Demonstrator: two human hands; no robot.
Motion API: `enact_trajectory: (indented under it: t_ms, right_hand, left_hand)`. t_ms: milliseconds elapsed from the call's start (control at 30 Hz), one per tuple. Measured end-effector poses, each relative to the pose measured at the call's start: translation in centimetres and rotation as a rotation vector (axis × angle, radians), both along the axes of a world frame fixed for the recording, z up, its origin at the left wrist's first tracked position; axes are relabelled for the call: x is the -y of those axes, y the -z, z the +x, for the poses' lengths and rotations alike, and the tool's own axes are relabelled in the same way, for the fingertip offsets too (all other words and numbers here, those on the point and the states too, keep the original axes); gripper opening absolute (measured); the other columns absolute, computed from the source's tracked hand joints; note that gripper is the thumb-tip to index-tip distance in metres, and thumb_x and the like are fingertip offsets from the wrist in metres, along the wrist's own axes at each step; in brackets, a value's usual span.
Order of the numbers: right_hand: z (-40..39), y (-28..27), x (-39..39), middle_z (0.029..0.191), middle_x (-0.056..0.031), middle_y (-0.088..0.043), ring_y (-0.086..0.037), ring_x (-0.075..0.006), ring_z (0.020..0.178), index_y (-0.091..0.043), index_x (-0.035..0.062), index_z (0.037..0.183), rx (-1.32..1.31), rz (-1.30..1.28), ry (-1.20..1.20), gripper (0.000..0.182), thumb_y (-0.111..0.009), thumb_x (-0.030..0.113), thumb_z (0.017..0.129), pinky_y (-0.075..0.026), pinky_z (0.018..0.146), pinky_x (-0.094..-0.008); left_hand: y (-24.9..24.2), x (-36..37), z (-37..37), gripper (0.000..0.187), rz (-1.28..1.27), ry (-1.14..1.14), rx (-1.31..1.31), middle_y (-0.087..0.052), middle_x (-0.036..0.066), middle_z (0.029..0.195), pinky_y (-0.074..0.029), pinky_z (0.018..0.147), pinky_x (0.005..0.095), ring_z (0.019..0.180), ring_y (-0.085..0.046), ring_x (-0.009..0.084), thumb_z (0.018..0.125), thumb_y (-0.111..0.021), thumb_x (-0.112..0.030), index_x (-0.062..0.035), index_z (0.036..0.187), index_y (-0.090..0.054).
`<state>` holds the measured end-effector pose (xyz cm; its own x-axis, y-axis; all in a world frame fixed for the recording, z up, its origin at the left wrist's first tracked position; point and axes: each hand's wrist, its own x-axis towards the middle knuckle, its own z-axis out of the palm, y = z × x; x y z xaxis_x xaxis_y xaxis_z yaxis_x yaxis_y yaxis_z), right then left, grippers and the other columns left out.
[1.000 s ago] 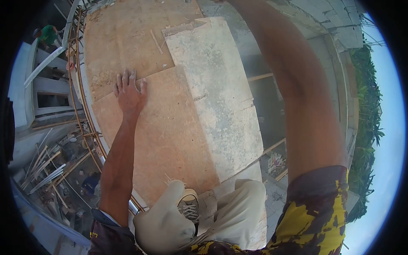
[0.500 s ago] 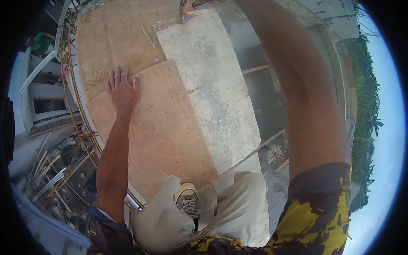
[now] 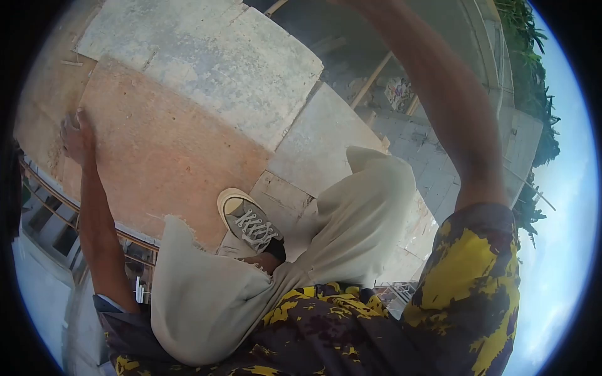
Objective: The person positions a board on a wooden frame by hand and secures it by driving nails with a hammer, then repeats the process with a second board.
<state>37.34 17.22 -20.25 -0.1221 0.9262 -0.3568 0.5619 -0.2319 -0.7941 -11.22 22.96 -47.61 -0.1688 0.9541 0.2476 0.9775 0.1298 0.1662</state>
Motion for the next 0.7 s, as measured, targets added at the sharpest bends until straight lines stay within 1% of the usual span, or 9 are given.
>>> enact_trajectory:
  t_ms: [67,133,233,333,400,500,567,633,700]
  right_hand:
    - [3.1,0.8,5.3,0.067,0.002,-0.05,-0.049,-0.0063,0.052,-0.051,0.0088,0.125,-0.061,-0.04,0.151,0.04,-0.055,0.036,0.097,-0.038,0.044,-0.0244]
    - [6.3,0.8,9.6,0.066,-0.0008,-0.051,-0.05,-0.0106,0.053,-0.053,0.0082,0.132,0.205,-0.189,0.259,0.044,-0.055,0.035,0.097,-0.041,0.045,-0.0269]
    - [12.5,2.4,14.5,0.068,-0.0037,-0.055,-0.052,-0.0149,0.055,-0.058,0.0081,0.13,0.388,-0.24,0.253,0.043,-0.055,0.034,0.096,-0.043,0.047,-0.028]
    - [18.0,4.6,17.3,0.071,-0.0061,-0.06,-0.055,-0.0179,0.057,-0.064,0.0066,0.122,0.531,-0.326,0.215,0.039,-0.055,0.035,0.096,-0.046,0.049,-0.0311]
    - [20.0,5.9,18.0,0.07,-0.0063,-0.06,-0.055,-0.0181,0.057,-0.065,0.0061,0.119,0.499,-0.331,0.256,0.039,-0.055,0.036,0.096,-0.046,0.049,-0.0322]
    - [22.1,7.1,16.3,0.067,-0.0062,-0.058,-0.054,-0.0179,0.056,-0.067,0.006,0.114,0.458,-0.33,0.349,0.038,-0.056,0.037,0.095,-0.045,0.049,-0.0342]
    - [22.6,7.9,15.1,0.066,-0.0058,-0.057,-0.053,-0.0175,0.055,-0.068,0.0064,0.113,0.422,-0.335,0.388,0.038,-0.055,0.037,0.095,-0.045,0.05,-0.0351]
    - [22.5,7.9,13.4,0.063,-0.0036,-0.053,-0.049,-0.0164,0.054,-0.07,0.0072,0.101,0.615,-0.385,0.293,0.032,-0.056,0.036,0.094,-0.043,0.05,-0.0358]
    - [23.4,9.3,12.7,0.065,-0.0037,-0.054,-0.049,-0.0169,0.055,-0.069,0.0068,0.097,0.522,-0.492,0.171,0.032,-0.056,0.036,0.094,-0.043,0.051,-0.0371]
  left_hand:
    - [0.7,0.1,-0.4,0.072,-0.006,0.021,0.052,-0.032,0.012,0.154,-0.014,0.115,0.0548,0.143,-0.024,0.037,0.091,-0.043,-0.062,-0.0154,0.146,-0.041]
    - [1.0,0.8,1.0,0.075,0.001,-0.017,-0.03,-0.023,0.017,0.157,-0.012,0.114,0.0594,0.144,-0.016,0.0427,0.092,-0.046,-0.061,-0.0154,0.149,-0.034]
    - [-1.3,7.6,11.2,0.072,0.028,0.288,0.164,-0.013,0.023,0.158,-0.009,0.112,0.0641,0.144,-0.009,0.0459,0.094,-0.048,-0.054,-0.0168,0.152,-0.027]
    - [-3.3,16.5,22.9,0.065,-0.145,0.622,0.213,-0.009,0.02,0.159,-0.006,0.112,0.0651,0.145,-0.006,0.0474,0.097,-0.042,-0.051,-0.019,0.152,-0.03]
    - [-1.4,19.7,27.3,0.063,-0.228,0.685,0.234,-0.009,0.018,0.16,-0.006,0.112,0.0657,0.145,-0.005,0.046,0.098,-0.039,-0.052,-0.0194,0.151,-0.032]
    - [-1.1,20.5,29.0,0.063,-0.298,0.655,-0.079,-0.009,0.014,0.161,-0.005,0.113,0.0653,0.146,-0.005,0.0444,0.098,-0.036,-0.053,-0.0202,0.152,-0.029]
    - [-0.6,20.8,28.8,0.062,-0.28,0.655,-0.079,-0.012,0.013,0.161,-0.006,0.113,0.0655,0.146,-0.007,0.0442,0.099,-0.037,-0.051,-0.0201,0.152,-0.03]
    - [-0.6,20.0,29.1,0.061,-0.241,0.667,-0.081,-0.015,0.013,0.16,-0.006,0.112,0.0657,0.145,-0.009,0.0439,0.099,-0.038,-0.05,-0.02,0.152,-0.03]
    - [-0.6,20.3,29.0,0.06,-0.264,0.669,-0.116,-0.016,0.013,0.16,-0.006,0.112,0.0663,0.145,-0.01,0.044,0.099,-0.038,-0.049,-0.0194,0.152,-0.03]
